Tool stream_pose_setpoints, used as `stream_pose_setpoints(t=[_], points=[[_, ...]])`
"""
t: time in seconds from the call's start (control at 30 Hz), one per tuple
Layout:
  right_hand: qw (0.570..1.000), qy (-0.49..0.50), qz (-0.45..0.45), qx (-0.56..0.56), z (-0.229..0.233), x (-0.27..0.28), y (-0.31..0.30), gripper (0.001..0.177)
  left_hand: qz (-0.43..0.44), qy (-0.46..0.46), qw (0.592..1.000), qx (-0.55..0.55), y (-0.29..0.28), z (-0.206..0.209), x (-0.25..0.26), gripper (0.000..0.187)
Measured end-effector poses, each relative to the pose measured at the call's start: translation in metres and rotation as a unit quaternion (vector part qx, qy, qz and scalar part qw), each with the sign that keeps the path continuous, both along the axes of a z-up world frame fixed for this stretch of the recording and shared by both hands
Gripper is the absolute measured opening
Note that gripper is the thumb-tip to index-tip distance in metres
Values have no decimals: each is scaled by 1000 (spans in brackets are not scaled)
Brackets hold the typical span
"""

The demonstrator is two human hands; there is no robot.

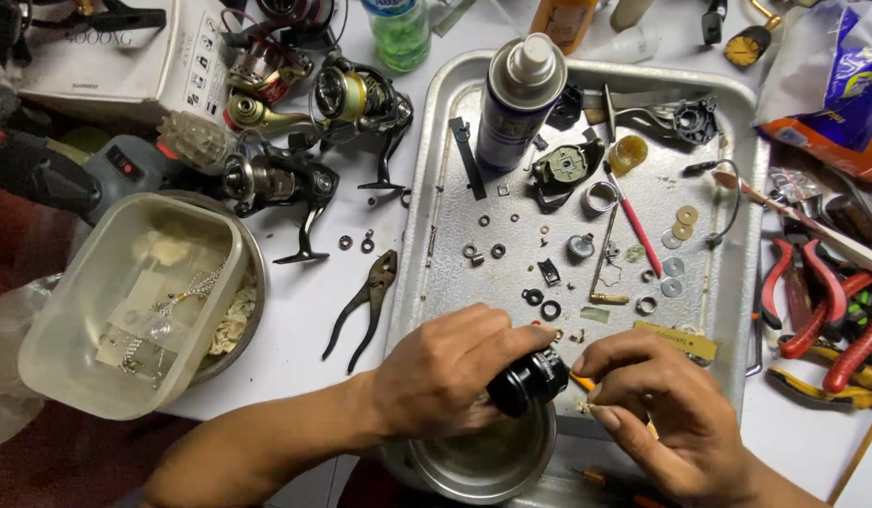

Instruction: The person cleans a disassembled fishing reel part by wiping it with a cloth over a metal bowl containing liquid. They then use a screwdriver to manipulate a screw on the part and continue wiping other small components with the cloth.

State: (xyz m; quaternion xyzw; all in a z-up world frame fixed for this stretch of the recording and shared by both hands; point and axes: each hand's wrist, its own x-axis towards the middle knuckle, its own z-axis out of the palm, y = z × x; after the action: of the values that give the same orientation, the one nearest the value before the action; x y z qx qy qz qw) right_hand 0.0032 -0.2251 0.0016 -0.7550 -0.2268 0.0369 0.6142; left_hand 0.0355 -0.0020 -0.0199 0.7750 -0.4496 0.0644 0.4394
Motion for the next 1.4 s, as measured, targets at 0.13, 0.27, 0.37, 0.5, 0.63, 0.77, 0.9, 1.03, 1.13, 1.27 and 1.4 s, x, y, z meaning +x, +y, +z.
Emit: stream_pose_setpoints(t=[0.13, 0.27, 0.37, 0.5, 0.63, 0.77, 0.9, 1.03, 1.13, 1.27, 1.4], points=[[999, -17, -30, 1, -9, -3, 1, 8, 14, -13, 1000, 10, -2, 8, 2, 38], [998, -63, 8, -19, -12, -5, 0, 9, 47, -64, 997, 26, -4, 14, 2, 48], [997, -70, 20, -9, -11, -10, 1, 9, 67, -95, 993, 31, -6, 20, -1, 50], [998, -49, 19, 37, -13, -12, 3, 12, 87, -151, 983, 55, -6, 21, 0, 42], [999, -35, 18, 35, -19, -14, 2, 11, 100, -168, 979, 54, -5, 21, -4, 45], [999, -15, -41, 23, -32, -18, -6, 12, 108, -180, 975, 69, -3, 19, -6, 54], [987, 38, -144, -53, -29, -15, -8, 11, 119, -171, 975, 75, 1, 20, -7, 57], [981, 50, -153, -112, -27, 2, -19, 14, 107, -172, 977, 73, 5, 17, -7, 55], [971, 52, -186, -140, -22, 11, -28, 14, 96, -152, 982, 56, 7, 9, -2, 54], [954, 51, -221, -196, -12, 21, -41, 11, 80, -137, 987, 23, 11, 5, 8, 46], [912, -52, -201, -355, -17, 31, -60, 16, 66, -135, 988, 18, 14, -8, 11, 53]])
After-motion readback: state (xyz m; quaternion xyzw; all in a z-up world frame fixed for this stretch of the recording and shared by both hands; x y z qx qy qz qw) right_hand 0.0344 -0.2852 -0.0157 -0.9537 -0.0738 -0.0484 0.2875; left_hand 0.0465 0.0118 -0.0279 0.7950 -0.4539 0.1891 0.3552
